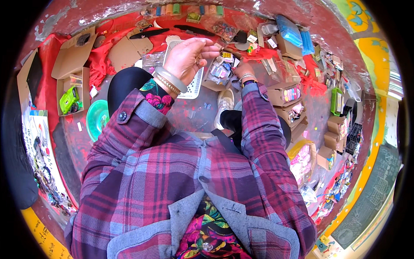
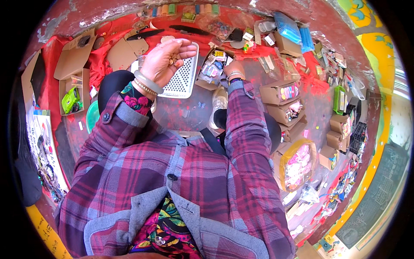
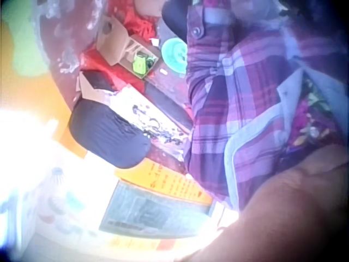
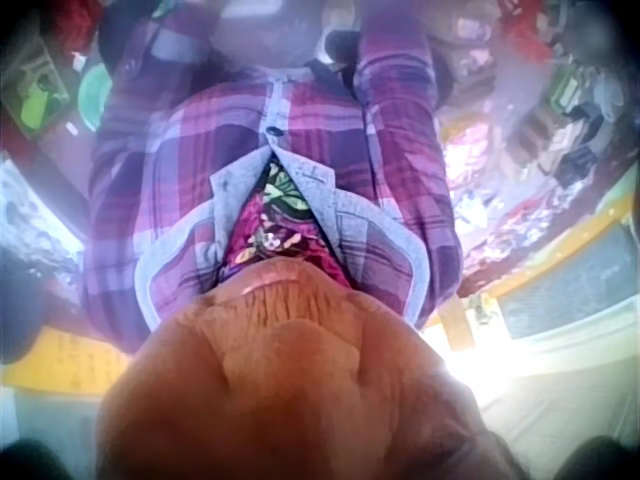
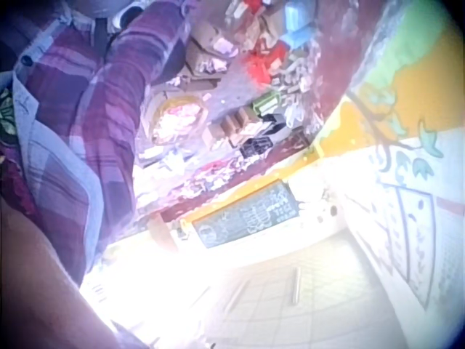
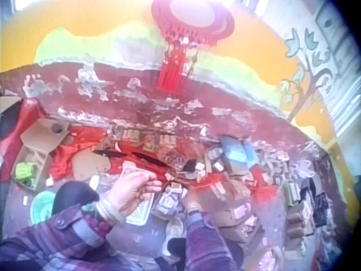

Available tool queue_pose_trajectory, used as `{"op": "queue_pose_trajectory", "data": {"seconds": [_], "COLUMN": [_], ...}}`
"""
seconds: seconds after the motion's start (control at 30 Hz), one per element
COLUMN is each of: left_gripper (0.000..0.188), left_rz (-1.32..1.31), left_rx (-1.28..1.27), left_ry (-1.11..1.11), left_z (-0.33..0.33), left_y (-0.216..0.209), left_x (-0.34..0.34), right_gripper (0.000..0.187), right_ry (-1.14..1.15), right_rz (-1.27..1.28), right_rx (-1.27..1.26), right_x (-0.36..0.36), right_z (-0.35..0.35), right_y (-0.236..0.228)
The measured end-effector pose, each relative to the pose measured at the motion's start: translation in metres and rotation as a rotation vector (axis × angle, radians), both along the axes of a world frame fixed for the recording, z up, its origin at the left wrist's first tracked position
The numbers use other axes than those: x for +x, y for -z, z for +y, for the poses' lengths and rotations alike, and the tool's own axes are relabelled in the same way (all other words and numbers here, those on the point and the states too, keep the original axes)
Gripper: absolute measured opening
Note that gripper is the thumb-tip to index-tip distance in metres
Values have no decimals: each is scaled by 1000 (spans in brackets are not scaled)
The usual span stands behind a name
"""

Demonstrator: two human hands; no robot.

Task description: The person sits on the floor and wipes small packaged items with a cloth. They pick up items from a plastic tray and the floor, wipe them, and place them into a white basket. The person also moves a blue bowl and continues wiping items one by one.

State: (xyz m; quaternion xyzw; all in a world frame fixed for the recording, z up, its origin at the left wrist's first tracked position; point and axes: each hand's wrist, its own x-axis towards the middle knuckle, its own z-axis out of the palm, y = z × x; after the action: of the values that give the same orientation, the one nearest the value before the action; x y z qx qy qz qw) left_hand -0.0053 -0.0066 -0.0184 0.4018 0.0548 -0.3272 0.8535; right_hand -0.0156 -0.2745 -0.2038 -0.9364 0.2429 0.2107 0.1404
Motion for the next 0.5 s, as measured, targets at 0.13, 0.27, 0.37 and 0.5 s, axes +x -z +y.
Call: {"op": "queue_pose_trajectory", "data": {"seconds": [0.13,0.27,0.37,0.5], "left_gripper": [25,27,27,27], "left_rz": [23,38,37,43], "left_rx": [-13,-9,16,27], "left_ry": [6,19,18,24], "left_z": [-1,-1,-2,-1], "left_y": [-5,-9,-12,-9], "left_x": [-1,-2,-3,-1], "right_gripper": [72,48,36,42], "right_ry": [29,-264,-180,-97], "right_rz": [61,159,179,170], "right_rx": [27,47,83,158], "right_x": [2,4,8,16], "right_z": [-9,-7,3,8], "right_y": [21,37,54,64]}}
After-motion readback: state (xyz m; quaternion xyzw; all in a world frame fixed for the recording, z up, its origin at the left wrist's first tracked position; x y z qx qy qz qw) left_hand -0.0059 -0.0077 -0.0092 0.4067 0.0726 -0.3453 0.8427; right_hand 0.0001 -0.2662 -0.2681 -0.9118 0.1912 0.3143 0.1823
